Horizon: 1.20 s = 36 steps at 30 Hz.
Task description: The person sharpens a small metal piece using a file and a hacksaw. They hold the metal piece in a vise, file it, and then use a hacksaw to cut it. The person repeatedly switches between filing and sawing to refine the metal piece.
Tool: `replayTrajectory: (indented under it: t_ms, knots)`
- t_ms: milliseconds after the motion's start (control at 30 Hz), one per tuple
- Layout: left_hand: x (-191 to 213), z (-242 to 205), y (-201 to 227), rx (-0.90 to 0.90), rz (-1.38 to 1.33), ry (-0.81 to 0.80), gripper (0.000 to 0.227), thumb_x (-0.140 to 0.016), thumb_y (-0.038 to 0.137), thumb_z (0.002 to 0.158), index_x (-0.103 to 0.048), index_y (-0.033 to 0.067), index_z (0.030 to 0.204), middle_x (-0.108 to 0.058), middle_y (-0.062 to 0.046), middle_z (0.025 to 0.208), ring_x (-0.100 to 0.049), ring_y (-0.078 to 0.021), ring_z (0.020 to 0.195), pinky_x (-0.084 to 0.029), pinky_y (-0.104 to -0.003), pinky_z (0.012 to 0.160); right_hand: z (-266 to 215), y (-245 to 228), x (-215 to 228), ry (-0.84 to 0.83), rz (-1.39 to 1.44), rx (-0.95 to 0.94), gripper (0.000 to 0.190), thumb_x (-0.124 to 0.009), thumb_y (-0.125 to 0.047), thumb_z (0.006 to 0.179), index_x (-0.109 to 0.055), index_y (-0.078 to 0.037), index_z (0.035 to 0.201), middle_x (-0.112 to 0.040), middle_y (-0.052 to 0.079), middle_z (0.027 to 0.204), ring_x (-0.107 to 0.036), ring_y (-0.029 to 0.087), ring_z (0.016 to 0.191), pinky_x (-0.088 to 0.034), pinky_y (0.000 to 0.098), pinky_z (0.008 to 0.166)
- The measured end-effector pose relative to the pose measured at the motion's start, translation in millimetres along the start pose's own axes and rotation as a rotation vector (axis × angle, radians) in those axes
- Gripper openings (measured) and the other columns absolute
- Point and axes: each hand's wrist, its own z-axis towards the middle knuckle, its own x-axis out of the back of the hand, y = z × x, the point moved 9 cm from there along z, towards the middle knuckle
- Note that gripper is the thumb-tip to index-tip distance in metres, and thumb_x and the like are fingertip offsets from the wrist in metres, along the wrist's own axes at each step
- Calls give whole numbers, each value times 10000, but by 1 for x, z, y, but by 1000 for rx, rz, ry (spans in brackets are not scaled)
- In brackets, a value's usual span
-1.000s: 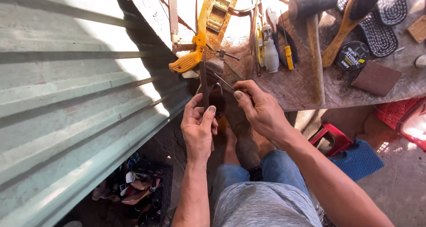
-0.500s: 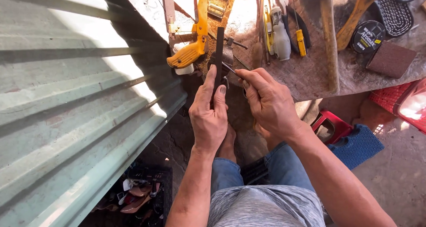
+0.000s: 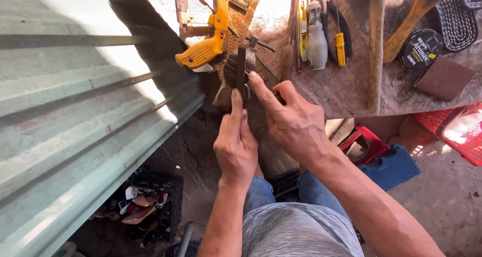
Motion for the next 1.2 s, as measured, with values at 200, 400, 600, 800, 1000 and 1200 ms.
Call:
replayTrajectory:
  t_ms: [200,400,600,800,1000,1200]
  knots:
    - [-12,6,-8,-84,159,26,392,-538,94,1104,-581,140,1492,-485,-25,716,-627,-255,601,-547,-380,552,-2,-1,-3,53,-105,62,539,-537,-165,1028,-548,-345,1536,-583,2,1003,-734,234,782,-591,368,630]
    - [-9,0,-2,-88,267,8,413,-581,82,1067,-602,153,1473,-484,0,709,-627,-241,553,-556,-386,503,-1,-4,-1,54,-118,68,536,-531,-154,1025,-561,-344,1525,-578,12,979,-717,241,720,-583,364,597]
    - [1,-10,2,-65,212,-50,432,-544,78,1074,-573,147,1500,-551,-19,735,-653,-262,562,-575,-408,506,-2,-5,-2,58,-145,55,565,-547,-159,993,-555,-356,1522,-562,2,981,-706,229,677,-579,368,568]
    - [-6,0,3,-99,284,-48,428,-557,95,1066,-585,163,1488,-519,-24,751,-663,-293,592,-574,-446,526,-5,-7,-2,45,-160,33,590,-553,-155,970,-548,-352,1526,-556,11,988,-695,241,660,-579,387,552]
    - [-10,13,1,-126,324,-24,433,-562,86,1058,-593,167,1482,-494,-13,744,-650,-288,578,-566,-437,510,-5,-5,-6,14,-141,16,610,-531,-164,980,-510,-369,1554,-554,10,992,-707,246,675,-586,401,552]
    - [-10,6,-3,-110,324,-29,454,-581,89,1029,-604,181,1473,-506,5,748,-662,-271,580,-569,-409,510,-4,-6,-3,5,-163,2,629,-543,-162,969,-503,-381,1558,-552,12,992,-699,240,657,-582,386,544]
